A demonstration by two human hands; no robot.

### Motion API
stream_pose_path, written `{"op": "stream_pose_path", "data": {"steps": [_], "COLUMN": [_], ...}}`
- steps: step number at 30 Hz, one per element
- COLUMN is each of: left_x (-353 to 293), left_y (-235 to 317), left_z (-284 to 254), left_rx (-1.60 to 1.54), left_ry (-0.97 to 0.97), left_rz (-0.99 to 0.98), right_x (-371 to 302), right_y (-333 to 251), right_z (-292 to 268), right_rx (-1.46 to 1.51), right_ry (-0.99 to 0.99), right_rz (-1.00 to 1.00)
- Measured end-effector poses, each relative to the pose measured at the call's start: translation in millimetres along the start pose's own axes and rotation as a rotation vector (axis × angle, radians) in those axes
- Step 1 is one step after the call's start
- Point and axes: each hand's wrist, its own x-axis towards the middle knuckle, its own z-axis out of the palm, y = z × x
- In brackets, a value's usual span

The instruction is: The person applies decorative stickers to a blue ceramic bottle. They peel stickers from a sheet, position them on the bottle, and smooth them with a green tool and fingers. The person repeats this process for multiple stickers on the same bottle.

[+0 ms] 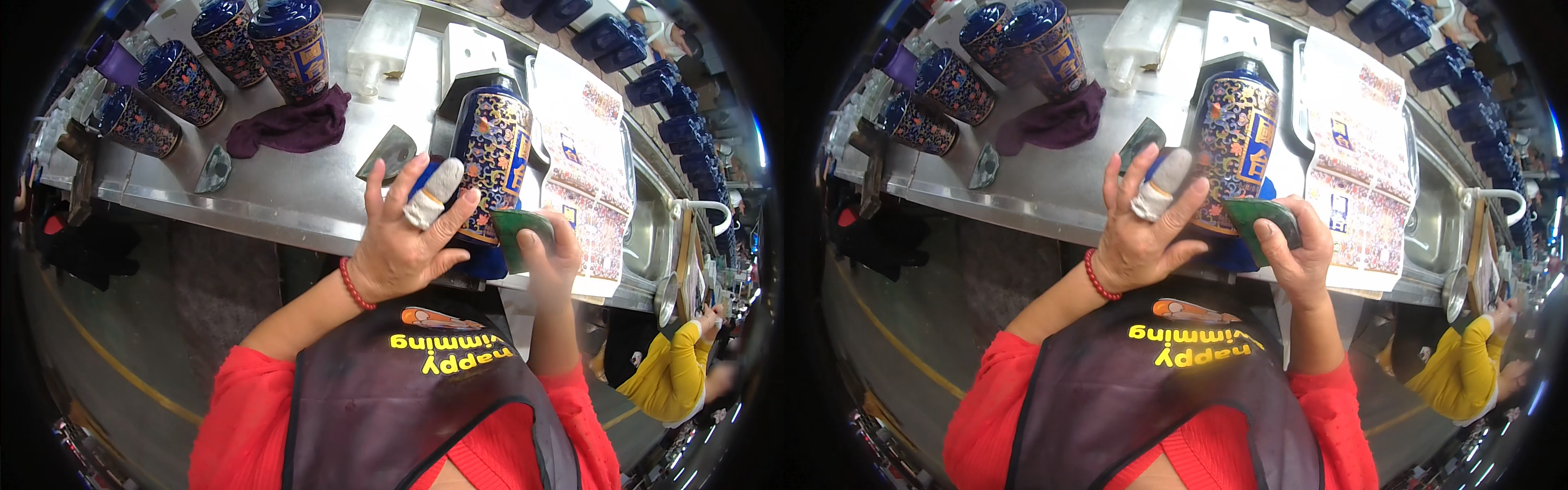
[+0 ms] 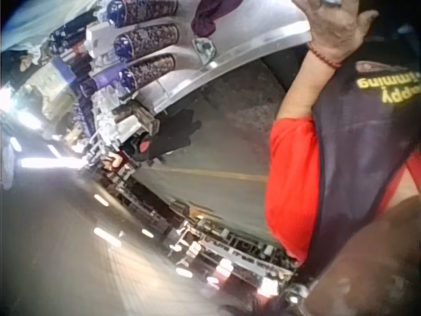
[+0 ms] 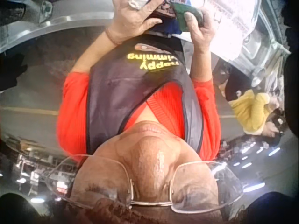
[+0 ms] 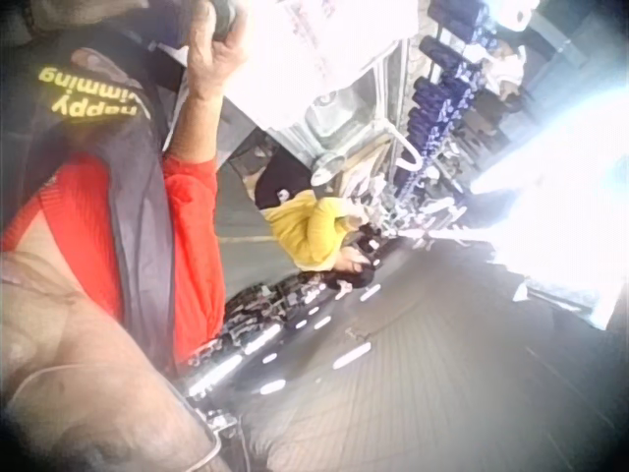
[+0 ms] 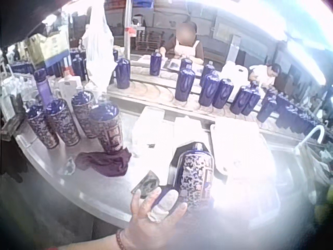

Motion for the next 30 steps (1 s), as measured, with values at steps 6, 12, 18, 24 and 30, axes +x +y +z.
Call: {"op": "stream_pose_path", "data": {"steps": [6,12,18,24,30], "left_x": [-15.9,-16.0,13.2,41.1,66.7], "left_y": [10.9,13.7,9.9,11.9,-21.0], "left_z": [9.1,3.2,-5.1,-5.7,-0.4], "left_rx": [-0.029,-0.048,-0.144,-0.225,-0.144], "left_ry": [-0.019,-0.124,-0.023,-0.054,-0.054], "left_rz": [-0.056,-0.093,-0.088,-0.134,-0.198], "right_x": [-5.4,1.4,2.8,0.2,-1.5], "right_y": [-2.1,-5.9,-5.0,-2.6,0.6], "right_z": [5.0,9.5,12.3,16.9,16.0], "right_rx": [-0.133,-0.122,-0.051,-0.061,-0.044], "right_ry": [0.038,0.013,-0.010,0.030,0.007], "right_rz": [0.070,0.056,0.080,0.080,0.125]}}
